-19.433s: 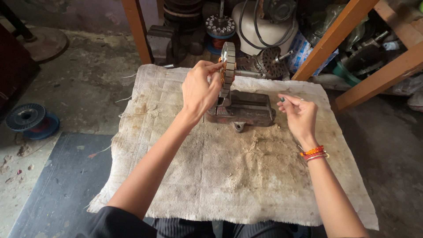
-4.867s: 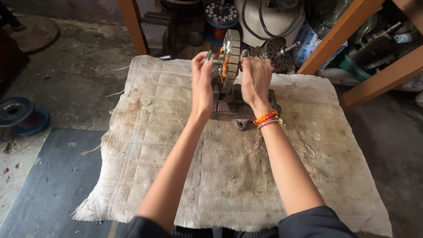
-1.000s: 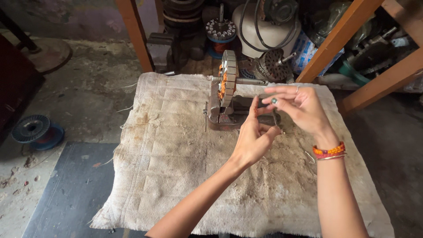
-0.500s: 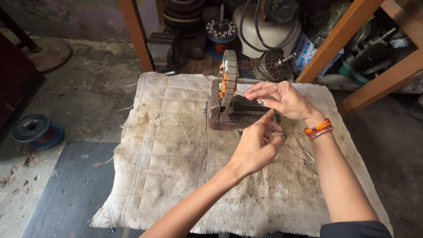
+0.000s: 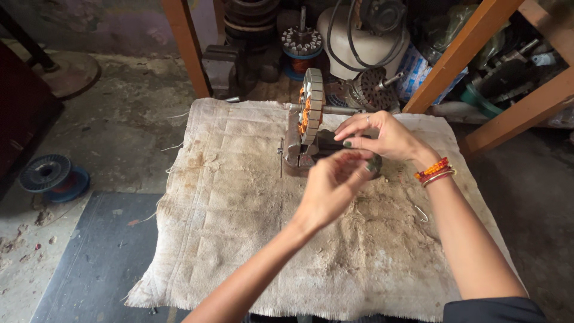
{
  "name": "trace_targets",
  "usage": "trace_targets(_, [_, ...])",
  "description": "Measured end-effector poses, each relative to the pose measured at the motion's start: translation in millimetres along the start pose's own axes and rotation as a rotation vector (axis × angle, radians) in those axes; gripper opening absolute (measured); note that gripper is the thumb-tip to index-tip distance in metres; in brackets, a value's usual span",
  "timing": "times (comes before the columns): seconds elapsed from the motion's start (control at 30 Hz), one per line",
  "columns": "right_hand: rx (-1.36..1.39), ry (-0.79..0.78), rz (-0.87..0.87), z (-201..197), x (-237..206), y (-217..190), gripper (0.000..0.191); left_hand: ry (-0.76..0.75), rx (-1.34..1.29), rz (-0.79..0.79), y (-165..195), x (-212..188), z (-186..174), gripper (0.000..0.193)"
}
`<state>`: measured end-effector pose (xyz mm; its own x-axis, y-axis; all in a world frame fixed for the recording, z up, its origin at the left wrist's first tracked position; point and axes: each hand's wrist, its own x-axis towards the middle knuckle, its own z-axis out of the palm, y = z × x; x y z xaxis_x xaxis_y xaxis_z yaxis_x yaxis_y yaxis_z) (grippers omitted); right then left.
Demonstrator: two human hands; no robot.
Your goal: The person works on a motor armature clamped in a vise on a cloth-covered bench, threading and pressing copper wire into the slots around the commutator. They rotate the armature to reach different sections and continue seating the wire by hand around the circumference.
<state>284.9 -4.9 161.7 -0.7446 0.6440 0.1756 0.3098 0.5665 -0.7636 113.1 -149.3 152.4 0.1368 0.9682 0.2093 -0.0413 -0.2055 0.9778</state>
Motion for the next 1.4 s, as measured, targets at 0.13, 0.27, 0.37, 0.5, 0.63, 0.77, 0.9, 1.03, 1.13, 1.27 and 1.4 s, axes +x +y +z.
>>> trace_targets(0.13, [0.045, 0.187, -0.052, -4.6, -0.5, 10.6, 0.017, 0.117, 0.088, -0.099, 13.3, 22.4, -28.4, 0.025])
trace_targets(0.27, [0.283, 0.375, -0.184, 4.0, 7.2, 16.4, 0.011, 0.222, 0.151, 0.036, 18.2, 48.9, -61.2, 0.023])
trace_targets(0.37, [0.363, 0.447, -0.184, 12.6, 17.1, 15.4, 0.012, 0.323, 0.166, 0.079, 19.5, 64.6, -83.7, 0.021])
trace_targets(0.5, [0.448, 0.501, -0.075, 20.6, 27.3, 10.4, 0.013, 0.378, 0.056, 0.166, 13.1, 75.8, -101.9, 0.020])
trace_targets(0.63, [0.501, 0.524, -0.015, 25.3, 40.2, 8.3, 0.015, 0.409, -0.024, 0.173, 2.1, 85.0, -109.2, 0.021])
trace_targets(0.77, [0.432, 0.557, 0.008, 28.9, 44.6, 8.7, 0.017, 0.482, 0.023, 0.121, -7.0, 87.5, -115.2, 0.021])
trace_targets(0.9, [0.371, 0.554, 0.021, 30.8, 47.9, 7.7, 0.018, 0.539, 0.005, 0.089, -12.6, 88.8, -118.9, 0.022])
trace_targets(1.03, [0.324, 0.558, 0.037, 32.2, 52.3, 6.4, 0.017, 0.586, 0.044, 0.072, -16.4, 89.4, -122.4, 0.022])
trace_targets(1.13, [0.318, 0.548, 0.035, 33.1, 54.5, 6.5, 0.017, 0.617, 0.073, 0.049, -20.9, 85.0, -124.8, 0.022])
trace_targets(1.27, [0.301, 0.542, 0.045, 34.5, 52.2, 8.1, 0.016, 0.641, 0.104, -0.011, -25.9, 71.3, -128.5, 0.021])
trace_targets(1.4, [0.265, 0.586, -0.072, 37.7, 48.3, 8.9, 0.015, 0.595, 0.134, -0.150, -30.2, 48.1, -122.8, 0.019])
